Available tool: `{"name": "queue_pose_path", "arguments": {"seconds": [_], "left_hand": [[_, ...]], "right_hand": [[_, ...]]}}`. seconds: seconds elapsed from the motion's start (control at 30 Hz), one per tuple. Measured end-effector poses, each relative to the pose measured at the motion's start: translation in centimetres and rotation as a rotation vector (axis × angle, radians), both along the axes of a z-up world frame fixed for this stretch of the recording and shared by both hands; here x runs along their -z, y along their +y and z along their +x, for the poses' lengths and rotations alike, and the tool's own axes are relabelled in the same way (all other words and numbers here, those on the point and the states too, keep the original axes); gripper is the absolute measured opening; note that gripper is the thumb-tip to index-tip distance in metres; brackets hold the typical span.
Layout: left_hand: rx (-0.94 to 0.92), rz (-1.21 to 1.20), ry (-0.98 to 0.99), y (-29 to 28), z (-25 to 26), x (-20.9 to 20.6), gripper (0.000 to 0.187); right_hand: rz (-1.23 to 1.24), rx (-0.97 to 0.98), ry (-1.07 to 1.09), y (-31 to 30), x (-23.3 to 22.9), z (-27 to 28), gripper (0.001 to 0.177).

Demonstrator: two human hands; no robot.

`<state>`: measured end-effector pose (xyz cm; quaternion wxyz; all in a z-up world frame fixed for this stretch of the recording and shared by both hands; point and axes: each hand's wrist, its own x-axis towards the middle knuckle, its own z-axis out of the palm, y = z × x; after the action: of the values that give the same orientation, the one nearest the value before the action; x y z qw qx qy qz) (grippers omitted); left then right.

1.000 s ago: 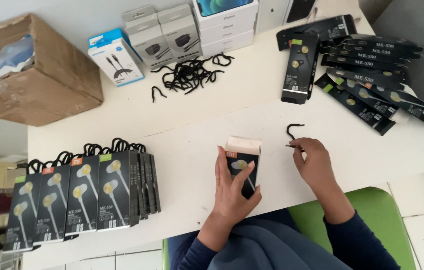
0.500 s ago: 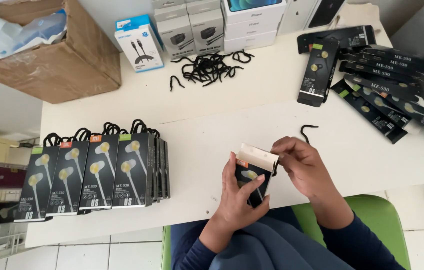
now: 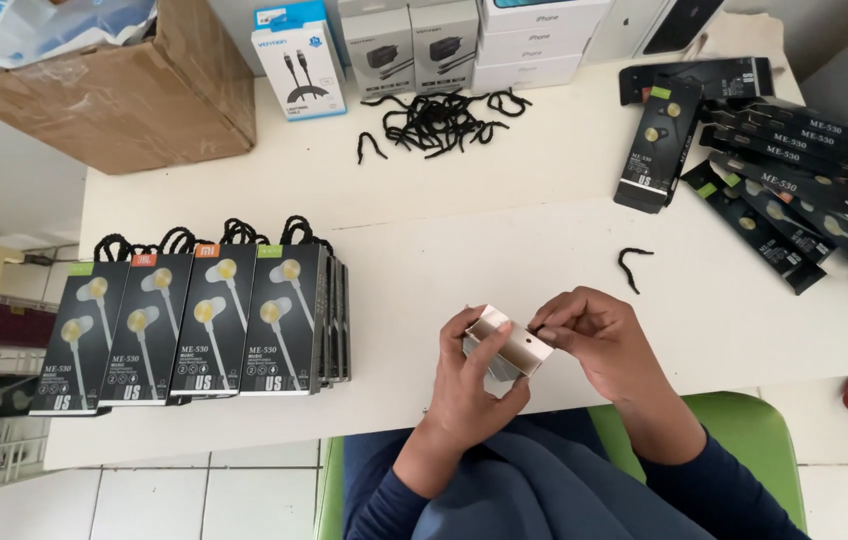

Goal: Attaching plastic hangers to earphone boxes and stacking them on a table for retail display.

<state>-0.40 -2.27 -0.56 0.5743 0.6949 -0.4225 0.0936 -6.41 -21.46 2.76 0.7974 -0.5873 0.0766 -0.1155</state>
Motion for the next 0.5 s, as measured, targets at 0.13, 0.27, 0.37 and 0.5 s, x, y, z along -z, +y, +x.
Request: {"name": "queue_pose_path", "arguments": {"seconds": [0.13,0.27,0.37,0.5], "left_hand": [[0.016,-0.022,0.004,0.2,0.2,-0.4,0.074],[-0.027,-0.03,0.012,-0.1,0.4,0.3,0.079],[-0.072,-0.046,0.01,-0.1,0.6,0.7,0.081],[-0.064,-0.026,0.037,0.0,0.6,0.9,0.082]], "right_hand": [[-0.044,-0.018,0.044,-0.1,0.5,0.0,0.013],[-0.087,-0.023,0.026,0.0,1.0,0.5,0.013],[-0.107,-0.011,-0.03,0.1,0.9,0.7,0.012],[-0.103,-0.041,-0.036,0.4,0.5,0.9,0.017]]}}
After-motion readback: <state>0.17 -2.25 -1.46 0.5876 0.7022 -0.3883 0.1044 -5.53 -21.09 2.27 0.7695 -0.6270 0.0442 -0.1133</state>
